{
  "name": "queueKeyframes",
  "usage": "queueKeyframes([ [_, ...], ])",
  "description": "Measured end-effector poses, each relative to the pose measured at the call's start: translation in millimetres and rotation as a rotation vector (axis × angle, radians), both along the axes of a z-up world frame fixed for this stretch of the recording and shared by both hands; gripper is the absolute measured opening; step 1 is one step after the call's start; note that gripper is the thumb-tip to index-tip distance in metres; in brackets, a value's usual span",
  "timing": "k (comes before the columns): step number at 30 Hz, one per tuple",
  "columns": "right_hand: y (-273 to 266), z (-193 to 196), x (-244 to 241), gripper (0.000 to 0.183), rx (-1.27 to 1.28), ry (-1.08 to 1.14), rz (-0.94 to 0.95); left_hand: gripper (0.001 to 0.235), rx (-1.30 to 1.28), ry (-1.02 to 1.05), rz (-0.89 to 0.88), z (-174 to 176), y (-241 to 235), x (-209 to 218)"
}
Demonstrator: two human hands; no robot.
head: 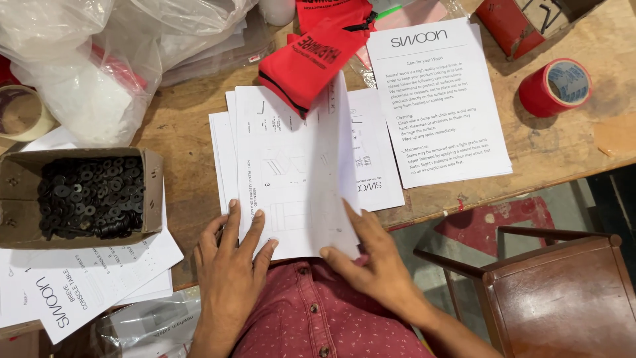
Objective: The person sorts through several instruction sheets on a wooden table before folding one and placing it inside a red hardware pouch.
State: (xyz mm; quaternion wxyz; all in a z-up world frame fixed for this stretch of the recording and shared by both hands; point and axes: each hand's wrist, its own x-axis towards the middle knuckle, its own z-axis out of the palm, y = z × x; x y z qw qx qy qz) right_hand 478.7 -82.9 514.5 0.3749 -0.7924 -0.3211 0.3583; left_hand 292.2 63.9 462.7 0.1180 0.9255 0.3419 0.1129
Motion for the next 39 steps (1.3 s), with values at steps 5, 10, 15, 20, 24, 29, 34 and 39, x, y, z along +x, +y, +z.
queueKeyframes([
  [5, -0.3, -24.4, -14.7, 0.072, 0.214, -0.147, 0.101, 0.05, -0.008, 0.022, 0.012, -0.2, -0.2, -1.3],
  [10, -14.5, -39.9, -6.1, 0.096, 0.414, -0.028, 0.015, 0.051, -0.009, 0.013, 0.008, 0.3, 0.4, -0.7],
  [15, -21.2, -41.6, 34.5, 0.084, 0.369, 0.296, -0.259, 0.05, -0.013, -0.03, 0.024, 6.2, 1.0, 1.0],
  [20, -7.6, -46.7, 46.0, 0.063, 0.173, 0.539, -0.27, 0.048, -0.026, -0.047, 0.034, 11.7, 4.3, 0.2],
  [24, 2.4, -42.6, 40.4, 0.055, 0.229, 0.625, -0.225, 0.046, -0.098, -0.092, 0.042, 19.1, 10.8, -0.6],
  [29, -13.2, -53.4, 49.1, 0.053, 0.264, 0.539, -0.222, 0.046, -0.034, -0.29, 0.06, 50.1, 39.8, 16.2],
  [34, -34.8, -41.7, 75.1, 0.049, 0.319, 0.378, -0.356, 0.048, -0.069, -0.345, 0.014, 42.8, 68.8, 45.7],
  [39, -50.3, -6.0, 94.1, 0.046, 0.547, 0.258, -0.4, 0.052, -0.052, -0.083, 0.029, -1.7, 114.6, 74.4],
])
